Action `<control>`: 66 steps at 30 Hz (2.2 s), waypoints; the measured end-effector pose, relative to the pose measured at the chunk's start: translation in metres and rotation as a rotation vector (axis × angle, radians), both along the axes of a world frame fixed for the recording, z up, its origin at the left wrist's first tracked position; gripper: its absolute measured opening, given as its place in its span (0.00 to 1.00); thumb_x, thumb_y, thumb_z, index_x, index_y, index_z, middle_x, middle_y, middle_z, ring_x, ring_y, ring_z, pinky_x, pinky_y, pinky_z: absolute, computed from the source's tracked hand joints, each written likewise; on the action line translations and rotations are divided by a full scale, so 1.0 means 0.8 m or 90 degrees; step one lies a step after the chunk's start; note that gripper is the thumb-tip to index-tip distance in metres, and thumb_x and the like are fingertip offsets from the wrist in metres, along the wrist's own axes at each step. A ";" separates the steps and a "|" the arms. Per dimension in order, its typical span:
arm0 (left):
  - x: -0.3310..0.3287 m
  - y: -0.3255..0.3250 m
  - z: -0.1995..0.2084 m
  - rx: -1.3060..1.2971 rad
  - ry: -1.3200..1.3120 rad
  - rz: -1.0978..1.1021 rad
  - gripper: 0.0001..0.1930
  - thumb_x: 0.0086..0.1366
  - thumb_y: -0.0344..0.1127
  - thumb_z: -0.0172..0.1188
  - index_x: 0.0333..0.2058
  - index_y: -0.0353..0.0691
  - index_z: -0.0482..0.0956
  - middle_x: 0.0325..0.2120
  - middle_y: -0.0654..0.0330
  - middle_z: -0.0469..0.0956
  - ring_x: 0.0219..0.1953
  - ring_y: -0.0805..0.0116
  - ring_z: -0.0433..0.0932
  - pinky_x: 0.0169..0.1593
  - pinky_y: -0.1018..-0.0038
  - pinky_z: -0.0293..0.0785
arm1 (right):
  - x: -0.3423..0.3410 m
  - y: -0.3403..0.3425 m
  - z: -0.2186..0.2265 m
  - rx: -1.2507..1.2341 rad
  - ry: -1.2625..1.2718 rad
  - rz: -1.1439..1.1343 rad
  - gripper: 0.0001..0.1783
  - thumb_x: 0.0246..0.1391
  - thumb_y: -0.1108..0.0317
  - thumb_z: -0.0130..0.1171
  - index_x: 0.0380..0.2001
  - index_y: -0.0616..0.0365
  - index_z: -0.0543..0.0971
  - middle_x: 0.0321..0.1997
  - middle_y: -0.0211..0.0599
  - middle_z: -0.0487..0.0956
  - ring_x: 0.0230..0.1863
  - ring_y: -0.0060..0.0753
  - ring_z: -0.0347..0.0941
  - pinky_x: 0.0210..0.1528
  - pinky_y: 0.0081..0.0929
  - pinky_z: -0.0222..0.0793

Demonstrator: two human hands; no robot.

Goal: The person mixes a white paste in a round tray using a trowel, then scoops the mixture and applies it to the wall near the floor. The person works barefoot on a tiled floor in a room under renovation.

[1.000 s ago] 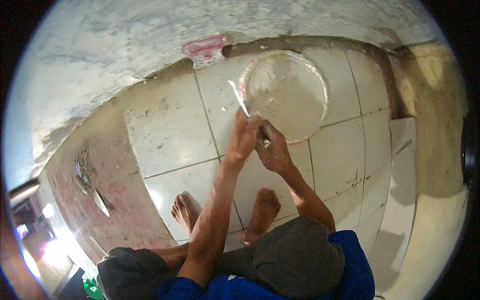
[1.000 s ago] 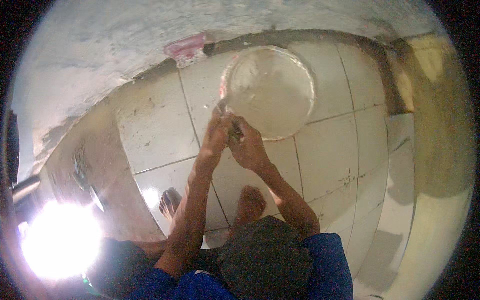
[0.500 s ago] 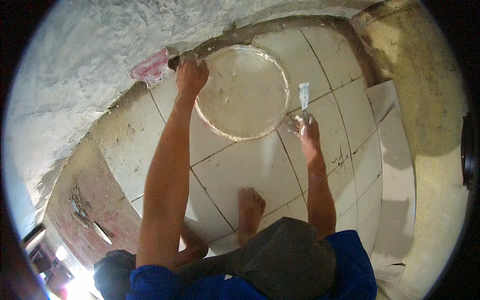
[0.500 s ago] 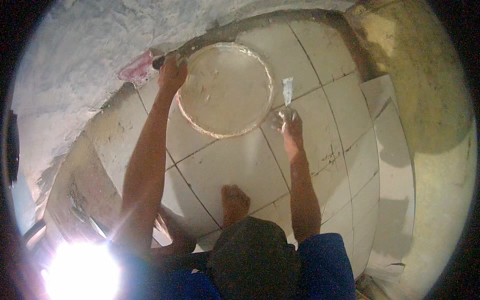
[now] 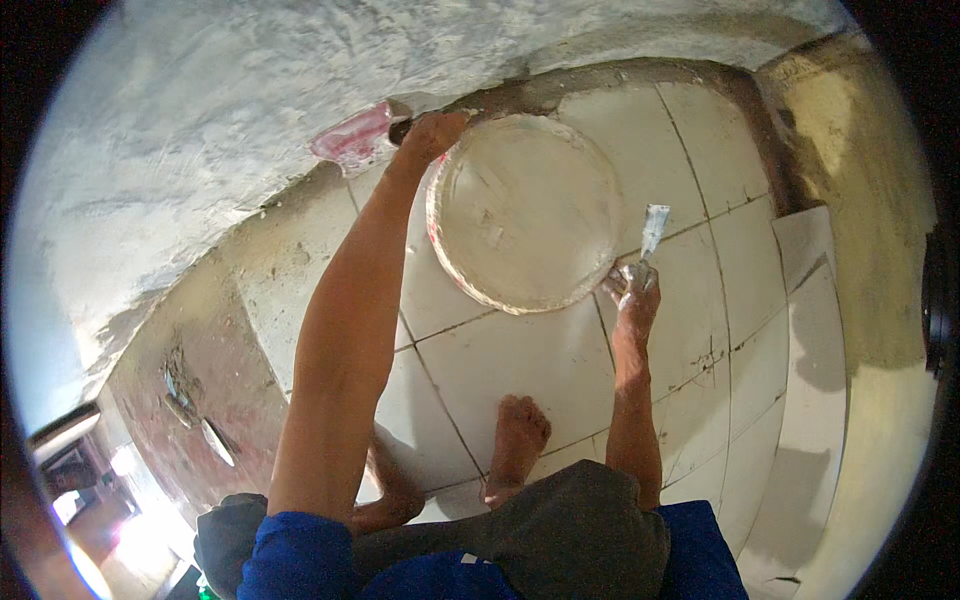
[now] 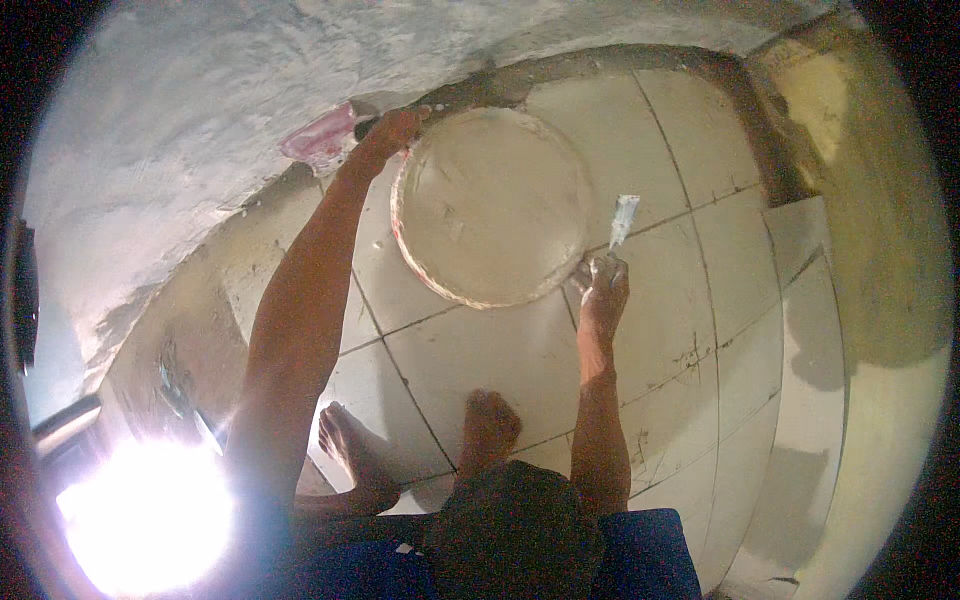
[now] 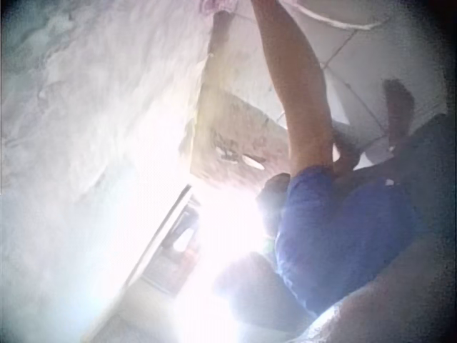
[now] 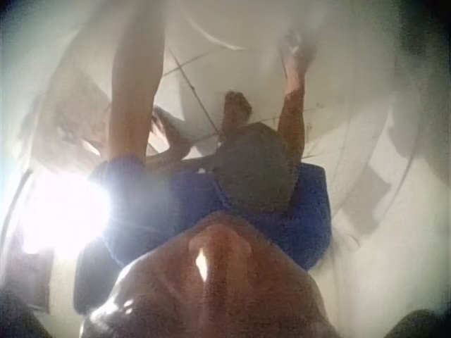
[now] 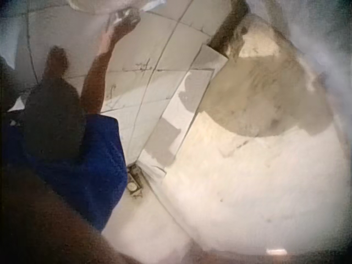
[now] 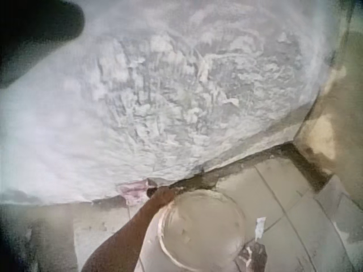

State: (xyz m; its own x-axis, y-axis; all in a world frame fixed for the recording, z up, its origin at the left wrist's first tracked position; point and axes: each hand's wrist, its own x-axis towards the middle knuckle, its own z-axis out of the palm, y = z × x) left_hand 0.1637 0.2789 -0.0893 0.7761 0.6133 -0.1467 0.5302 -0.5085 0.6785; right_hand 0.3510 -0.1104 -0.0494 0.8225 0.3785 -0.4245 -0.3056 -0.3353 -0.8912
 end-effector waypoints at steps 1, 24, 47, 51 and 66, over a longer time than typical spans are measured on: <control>0.007 -0.006 0.021 -0.150 0.009 0.071 0.17 0.70 0.44 0.57 0.53 0.45 0.80 0.35 0.58 0.79 0.35 0.67 0.77 0.42 0.64 0.76 | 0.006 -0.009 -0.003 -0.007 -0.011 -0.010 0.19 0.64 0.56 0.56 0.47 0.61 0.71 0.40 0.37 0.76 0.39 0.31 0.76 0.41 0.35 0.75; -0.445 -0.437 0.234 -0.476 -0.458 0.833 0.14 0.65 0.28 0.62 0.47 0.42 0.70 0.37 0.61 0.74 0.39 0.67 0.75 0.41 0.67 0.76 | -0.145 0.152 0.146 0.036 -0.058 0.777 0.20 0.68 0.56 0.51 0.51 0.63 0.73 0.33 0.36 0.78 0.28 0.26 0.72 0.34 0.28 0.71; -0.448 -0.451 0.157 -0.148 -0.107 0.856 0.29 0.58 0.40 0.63 0.58 0.36 0.74 0.46 0.48 0.80 0.49 0.56 0.79 0.56 0.60 0.74 | -0.155 0.221 0.220 0.186 -0.802 1.485 0.17 0.46 0.72 0.66 0.43 0.53 0.82 0.35 0.40 0.80 0.38 0.47 0.79 0.37 0.41 0.75; -0.429 -0.515 0.131 0.003 -0.008 0.738 0.50 0.51 0.47 0.73 0.68 0.33 0.59 0.65 0.44 0.63 0.68 0.44 0.61 0.71 0.54 0.58 | -0.180 0.260 0.222 0.154 -0.790 1.595 0.18 0.46 0.72 0.64 0.43 0.51 0.81 0.35 0.42 0.80 0.41 0.49 0.78 0.44 0.43 0.75; -0.380 -0.551 0.129 0.090 0.094 0.661 0.66 0.35 0.55 0.82 0.70 0.37 0.56 0.66 0.51 0.59 0.70 0.50 0.54 0.69 0.51 0.51 | -0.186 0.153 0.193 0.122 -0.633 1.493 0.15 0.47 0.77 0.66 0.41 0.58 0.82 0.35 0.41 0.81 0.36 0.48 0.80 0.39 0.37 0.76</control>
